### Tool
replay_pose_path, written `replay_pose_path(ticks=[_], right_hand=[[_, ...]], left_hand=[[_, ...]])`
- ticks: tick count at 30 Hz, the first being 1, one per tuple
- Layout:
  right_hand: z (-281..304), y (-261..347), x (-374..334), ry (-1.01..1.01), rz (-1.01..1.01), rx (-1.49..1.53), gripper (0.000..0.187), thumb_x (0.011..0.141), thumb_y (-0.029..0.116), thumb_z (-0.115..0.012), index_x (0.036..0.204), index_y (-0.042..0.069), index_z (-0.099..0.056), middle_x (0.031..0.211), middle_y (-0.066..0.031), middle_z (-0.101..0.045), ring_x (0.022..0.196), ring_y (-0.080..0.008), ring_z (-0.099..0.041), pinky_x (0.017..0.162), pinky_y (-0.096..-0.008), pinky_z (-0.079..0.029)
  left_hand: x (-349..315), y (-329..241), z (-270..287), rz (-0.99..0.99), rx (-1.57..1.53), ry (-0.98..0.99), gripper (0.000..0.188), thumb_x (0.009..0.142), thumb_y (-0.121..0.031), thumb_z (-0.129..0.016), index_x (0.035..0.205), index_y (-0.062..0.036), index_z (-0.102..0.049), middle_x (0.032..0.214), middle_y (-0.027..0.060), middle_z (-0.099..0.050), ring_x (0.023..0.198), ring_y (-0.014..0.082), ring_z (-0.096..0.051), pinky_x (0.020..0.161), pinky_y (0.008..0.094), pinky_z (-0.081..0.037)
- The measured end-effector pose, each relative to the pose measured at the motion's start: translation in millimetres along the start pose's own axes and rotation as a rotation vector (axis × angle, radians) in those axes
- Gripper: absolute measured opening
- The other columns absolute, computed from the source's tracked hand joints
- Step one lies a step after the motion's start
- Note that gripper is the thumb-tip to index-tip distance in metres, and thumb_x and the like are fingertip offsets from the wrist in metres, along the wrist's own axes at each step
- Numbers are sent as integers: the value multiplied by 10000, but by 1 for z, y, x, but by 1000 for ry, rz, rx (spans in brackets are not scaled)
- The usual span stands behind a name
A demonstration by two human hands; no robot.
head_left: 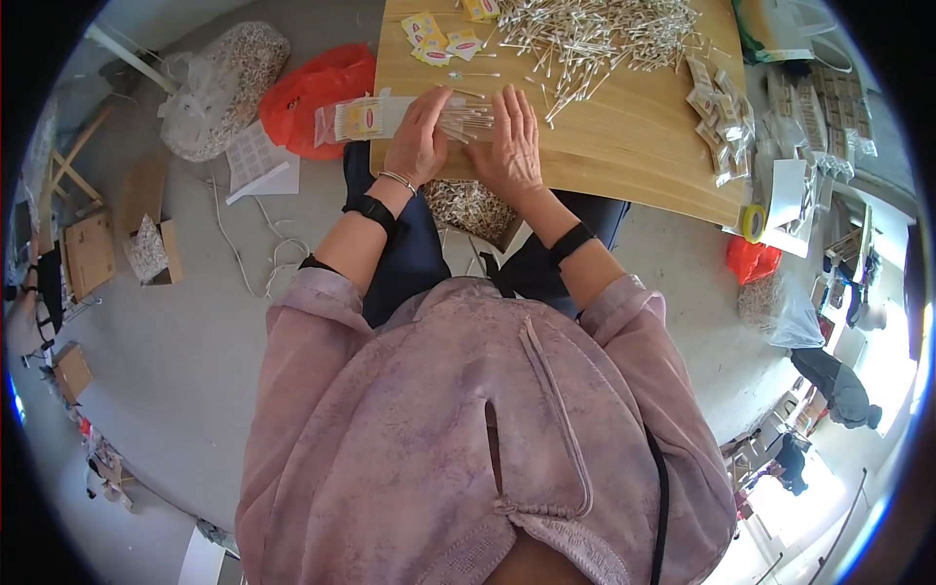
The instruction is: Packaging bunches of cotton swabs into small plastic bags.
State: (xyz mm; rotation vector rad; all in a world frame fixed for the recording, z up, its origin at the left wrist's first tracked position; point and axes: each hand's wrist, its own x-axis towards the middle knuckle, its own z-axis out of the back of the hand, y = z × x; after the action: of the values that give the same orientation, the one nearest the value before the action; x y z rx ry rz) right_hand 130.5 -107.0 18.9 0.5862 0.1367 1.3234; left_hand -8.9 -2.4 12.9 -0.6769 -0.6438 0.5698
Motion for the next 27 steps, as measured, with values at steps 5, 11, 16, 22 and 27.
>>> replay_pose_path(ticks=[5,11,16,22,27], right_hand=[[-5,-9,1,-37,2,103,794,743,204,-697,1368,-30,-267,1417,-237,-285,1329,-401,-250,1099,-467,-229],[-16,-6,5,-104,-58,323,633,790,16,-560,1350,-50,-273,1415,-248,-281,1329,-408,-259,1102,-457,-240],[-23,7,8,-165,-77,392,633,752,-67,-431,1356,-64,-241,1424,-277,-246,1346,-446,-200,1109,-476,-220],[-25,1,7,-207,-58,396,695,706,-77,-397,1371,-76,-196,1437,-302,-205,1352,-469,-165,1117,-477,-191],[-25,1,18,-244,-88,485,713,699,-62,-409,1377,-79,-189,1434,-312,-204,1360,-456,-164,1118,-464,-185]], left_hand=[[0,3,-2,-30,-3,-26,562,741,101,-455,1286,-34,-437,1264,172,-493,1181,345,-464,983,400,-418],[0,-1,-2,-11,-5,0,556,754,108,-453,1292,-34,-429,1268,184,-489,1185,347,-463,983,390,-417],[-7,-1,-6,16,15,-5,611,760,33,-520,1345,-13,-350,1323,206,-424,1262,360,-378,1059,445,-314],[-7,-3,-6,-10,154,50,711,739,-56,-620,1368,12,-296,1357,205,-380,1309,373,-305,1099,491,-221],[2,4,-14,-36,108,33,703,716,-78,-669,1338,7,-350,1341,201,-403,1291,378,-330,1091,465,-256]])
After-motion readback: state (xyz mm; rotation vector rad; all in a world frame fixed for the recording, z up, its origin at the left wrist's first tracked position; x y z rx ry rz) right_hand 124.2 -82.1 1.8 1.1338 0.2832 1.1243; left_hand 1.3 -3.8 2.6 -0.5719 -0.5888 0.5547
